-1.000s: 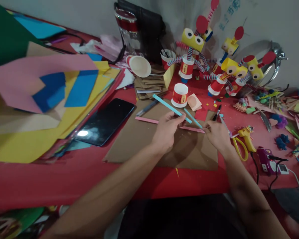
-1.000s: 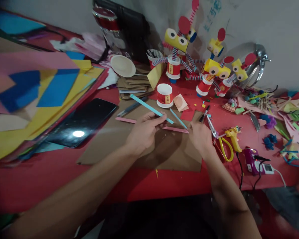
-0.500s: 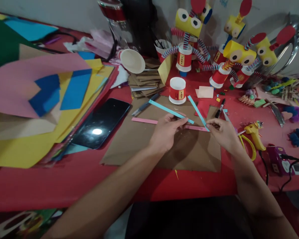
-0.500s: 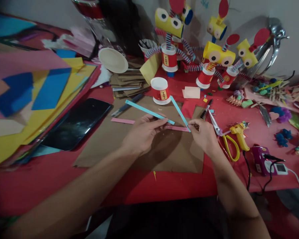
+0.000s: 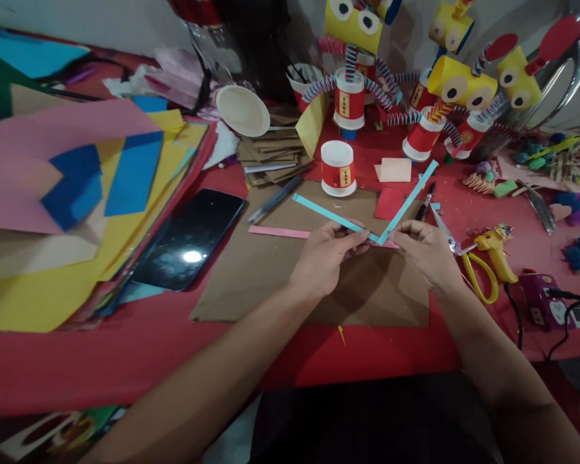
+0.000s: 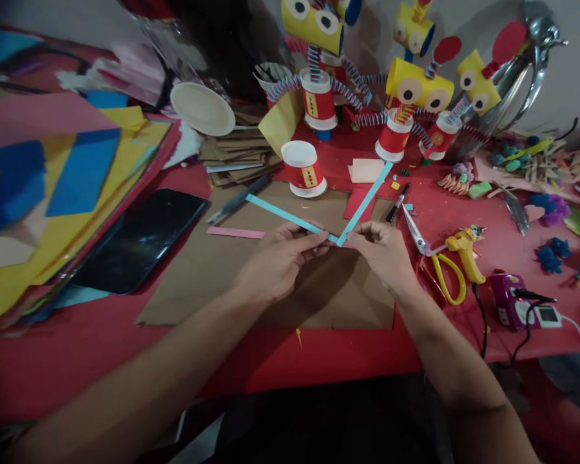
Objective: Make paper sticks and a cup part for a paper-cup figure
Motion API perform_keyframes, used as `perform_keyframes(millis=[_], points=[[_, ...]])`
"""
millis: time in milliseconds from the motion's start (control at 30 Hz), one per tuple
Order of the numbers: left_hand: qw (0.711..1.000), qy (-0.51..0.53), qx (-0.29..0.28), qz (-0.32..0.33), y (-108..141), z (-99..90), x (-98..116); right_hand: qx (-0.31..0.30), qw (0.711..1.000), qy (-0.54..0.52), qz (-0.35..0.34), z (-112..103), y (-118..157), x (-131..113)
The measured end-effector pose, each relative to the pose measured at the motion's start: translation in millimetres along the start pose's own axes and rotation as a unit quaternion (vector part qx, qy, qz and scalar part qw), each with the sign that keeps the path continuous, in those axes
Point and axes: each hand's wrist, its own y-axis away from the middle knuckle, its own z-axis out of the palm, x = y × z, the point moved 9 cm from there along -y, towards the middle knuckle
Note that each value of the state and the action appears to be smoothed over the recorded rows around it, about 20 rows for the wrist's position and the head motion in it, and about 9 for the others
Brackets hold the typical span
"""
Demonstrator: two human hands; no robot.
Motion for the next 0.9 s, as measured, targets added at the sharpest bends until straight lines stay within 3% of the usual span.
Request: perform_keyframes(millis=[267, 667, 900], points=[[1.000, -0.006, -0.016, -0.001, 0.7, 1.9, -1.8, 0.018, 0.998, 0.049, -0.022, -0.1, 1.8, -1.9], [0.998, 0.035, -0.001, -0.046, 2.2, 0.7, -7.9, 0.030, 0.999, 0.031, -0.027, -0.1, 1.7, -0.8], [0.998, 0.038, -0.016, -0.039, 2.7, 3.1, -5.7, 0.023, 0.999, 0.009, -0.043, -0.4, 2.0, -3.3]])
